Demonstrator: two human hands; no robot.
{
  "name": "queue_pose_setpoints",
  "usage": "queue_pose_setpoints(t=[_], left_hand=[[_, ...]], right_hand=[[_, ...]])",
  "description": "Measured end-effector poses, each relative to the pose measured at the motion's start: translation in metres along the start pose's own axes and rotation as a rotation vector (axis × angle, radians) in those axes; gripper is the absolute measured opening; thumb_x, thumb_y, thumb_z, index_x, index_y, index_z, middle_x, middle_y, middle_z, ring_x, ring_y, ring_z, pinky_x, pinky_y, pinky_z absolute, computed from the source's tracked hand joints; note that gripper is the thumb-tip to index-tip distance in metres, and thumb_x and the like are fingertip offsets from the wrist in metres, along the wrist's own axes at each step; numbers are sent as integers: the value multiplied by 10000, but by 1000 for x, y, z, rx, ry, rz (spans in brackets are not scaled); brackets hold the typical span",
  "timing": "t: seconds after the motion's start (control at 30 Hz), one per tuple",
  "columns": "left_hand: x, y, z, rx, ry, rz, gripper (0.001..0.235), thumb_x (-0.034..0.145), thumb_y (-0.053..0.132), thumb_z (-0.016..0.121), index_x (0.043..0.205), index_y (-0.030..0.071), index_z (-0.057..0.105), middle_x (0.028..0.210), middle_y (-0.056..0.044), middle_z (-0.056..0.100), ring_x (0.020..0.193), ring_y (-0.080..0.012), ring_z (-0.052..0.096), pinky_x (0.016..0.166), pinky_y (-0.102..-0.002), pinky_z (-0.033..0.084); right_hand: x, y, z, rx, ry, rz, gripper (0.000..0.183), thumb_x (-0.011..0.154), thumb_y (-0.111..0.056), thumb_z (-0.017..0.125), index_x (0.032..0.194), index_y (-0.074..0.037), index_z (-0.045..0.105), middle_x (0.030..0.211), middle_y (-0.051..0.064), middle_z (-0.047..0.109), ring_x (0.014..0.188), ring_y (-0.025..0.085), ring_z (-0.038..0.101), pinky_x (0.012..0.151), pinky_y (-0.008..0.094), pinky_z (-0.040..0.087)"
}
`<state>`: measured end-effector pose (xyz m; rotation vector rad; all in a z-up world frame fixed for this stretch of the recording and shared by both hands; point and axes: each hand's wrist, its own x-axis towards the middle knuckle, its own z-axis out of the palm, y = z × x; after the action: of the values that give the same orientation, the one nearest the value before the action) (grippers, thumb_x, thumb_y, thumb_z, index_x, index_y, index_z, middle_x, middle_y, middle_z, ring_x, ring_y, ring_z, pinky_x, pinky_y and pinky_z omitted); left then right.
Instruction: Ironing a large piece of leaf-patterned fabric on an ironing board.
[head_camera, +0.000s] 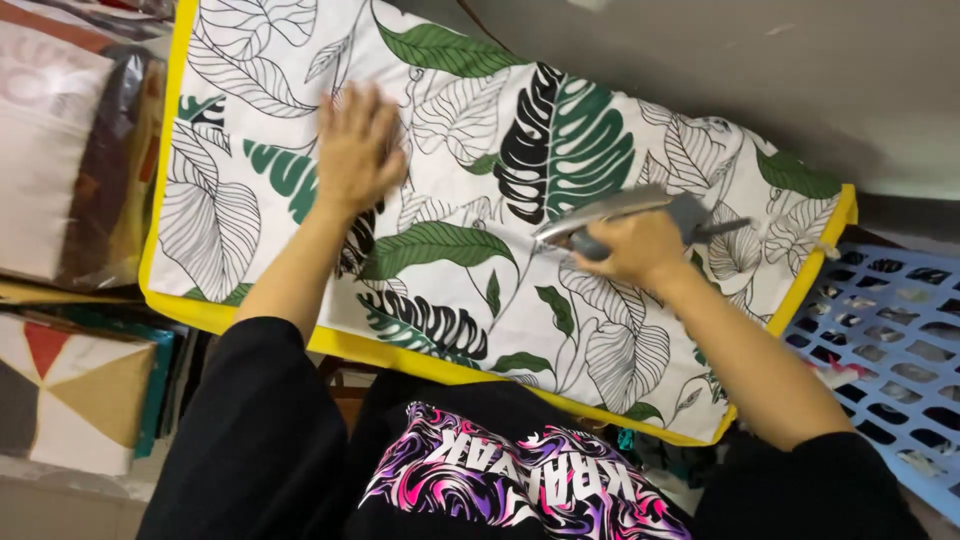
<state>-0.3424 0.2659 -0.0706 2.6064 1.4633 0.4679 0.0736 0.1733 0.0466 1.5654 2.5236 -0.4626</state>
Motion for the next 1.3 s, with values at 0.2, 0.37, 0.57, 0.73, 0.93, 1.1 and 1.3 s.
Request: queue_pose_setpoints(t=[0.2,0.37,0.57,0.73,0.93,1.1,1.3], left_hand=[[6,-8,-21,3,18,-180,657,974,353,634,1525,20,502,1616,-223,385,1543,-446,250,1254,-630,122],[4,-10,-19,4,9,-170,660,969,365,629,1502,-3,502,1609,-229,369,1527,-458,247,1240,-636,122],[-3,-14,-12,-9,54,-168,599,965,321,615,1459,0,507,1591,-229,397,1514,-445,281,1233,-631,135],[-27,-26,-9,-139,126,-154,496,1052,235,587,1475,-7,491,1583,-201,437,1539,-374,359,1316,-579,195],[-78,-11,-45,-140,37,37,560,929,260,617,1402,-23,520,1569,-188,450,1517,-366,356,1245,-568,219],[-113,-35,-23,4,151,-347,566,984,301,576,1446,-14,486,1616,-201,396,1546,-373,276,1276,-574,120],[-101,-96,-19,298,328,-704,588,1082,350,613,1513,-19,460,1648,-212,370,1552,-389,278,1246,-599,108]], right_hand=[[77,-45,2,-42,180,30,551,878,-697,693,821,-150,730,578,66,652,490,230,650,509,395,546],[188,-25,-19,-70,351,193,552,836,-693,719,891,-146,771,665,166,671,607,347,670,548,501,536],[229,-22,-15,14,443,298,610,813,-680,747,889,-75,769,818,206,728,760,397,698,668,530,555],[162,-85,-19,117,158,210,529,888,-637,702,965,-119,778,767,187,722,670,348,709,607,482,569],[125,-118,-10,-64,-49,27,550,806,-706,674,924,-177,768,697,138,731,620,301,721,621,450,581],[214,-89,-29,51,274,134,511,860,-622,721,900,-116,781,772,198,728,704,369,723,636,502,572],[220,-92,-40,87,221,136,511,819,-625,712,940,-137,801,835,170,741,781,370,726,700,485,572]])
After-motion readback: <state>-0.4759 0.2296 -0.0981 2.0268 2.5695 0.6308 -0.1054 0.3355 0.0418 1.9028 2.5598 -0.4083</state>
